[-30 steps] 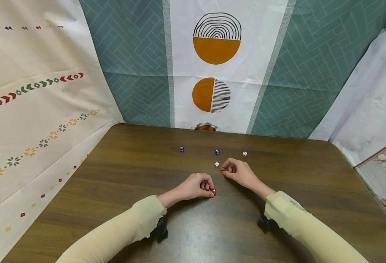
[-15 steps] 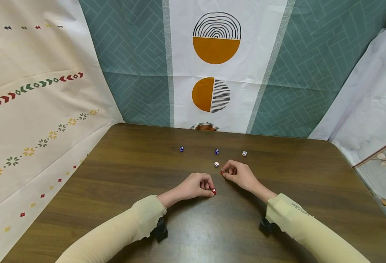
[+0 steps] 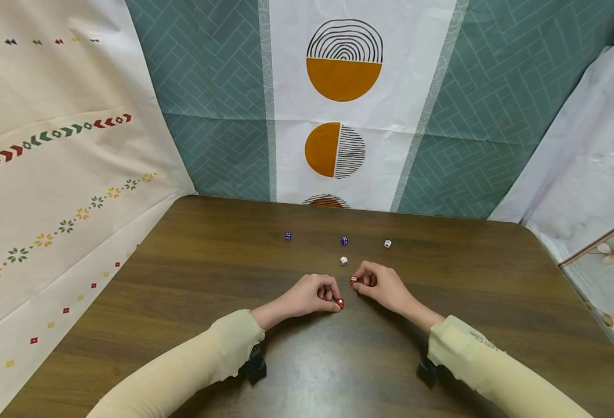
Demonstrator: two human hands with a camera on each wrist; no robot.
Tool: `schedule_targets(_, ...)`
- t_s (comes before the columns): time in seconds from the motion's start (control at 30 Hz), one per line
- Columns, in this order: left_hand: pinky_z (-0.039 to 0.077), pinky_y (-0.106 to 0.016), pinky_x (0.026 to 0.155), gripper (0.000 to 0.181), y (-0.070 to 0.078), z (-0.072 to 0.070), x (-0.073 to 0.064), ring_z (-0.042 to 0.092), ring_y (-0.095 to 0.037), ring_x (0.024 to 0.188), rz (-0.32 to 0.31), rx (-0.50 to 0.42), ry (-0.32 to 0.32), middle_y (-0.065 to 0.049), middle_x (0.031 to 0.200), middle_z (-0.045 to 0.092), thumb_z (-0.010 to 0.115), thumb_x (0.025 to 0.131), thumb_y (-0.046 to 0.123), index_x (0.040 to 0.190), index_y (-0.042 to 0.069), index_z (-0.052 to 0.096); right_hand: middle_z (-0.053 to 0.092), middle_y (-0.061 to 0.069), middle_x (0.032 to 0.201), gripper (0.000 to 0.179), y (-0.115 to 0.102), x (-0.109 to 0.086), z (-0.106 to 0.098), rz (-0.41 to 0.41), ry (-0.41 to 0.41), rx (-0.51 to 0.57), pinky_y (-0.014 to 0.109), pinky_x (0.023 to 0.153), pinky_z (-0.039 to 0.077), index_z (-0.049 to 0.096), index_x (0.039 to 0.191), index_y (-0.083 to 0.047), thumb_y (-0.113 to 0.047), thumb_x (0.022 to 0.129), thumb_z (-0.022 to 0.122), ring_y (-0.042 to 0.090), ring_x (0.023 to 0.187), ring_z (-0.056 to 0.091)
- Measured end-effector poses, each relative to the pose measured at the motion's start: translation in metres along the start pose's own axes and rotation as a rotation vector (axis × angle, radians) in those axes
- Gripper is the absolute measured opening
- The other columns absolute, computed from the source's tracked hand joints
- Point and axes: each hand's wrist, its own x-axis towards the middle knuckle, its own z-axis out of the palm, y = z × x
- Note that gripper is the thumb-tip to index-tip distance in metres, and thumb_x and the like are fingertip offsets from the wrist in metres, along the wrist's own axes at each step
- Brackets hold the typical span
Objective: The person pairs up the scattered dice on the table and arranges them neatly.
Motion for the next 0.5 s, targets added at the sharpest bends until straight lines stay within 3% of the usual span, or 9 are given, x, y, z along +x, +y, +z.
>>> schedule_targets(0.5,0.040,-0.018,0.064,0.010,0.002,-0.001,0.000,0.046,-0.003,0.066,0.000,-0.005,-0.008,0.001,0.079,0.060,0.078,0.085,0.017,0.087,0.016,0.069,0.054,-0.004,0.073,0.010,-0.006,-0.016,0.004,-0.028,-0.013,-0.006,0.021,0.059,0.038,0.068,0.092,-0.020,-0.017,0.086,0.076,0.005,0.063,0.045)
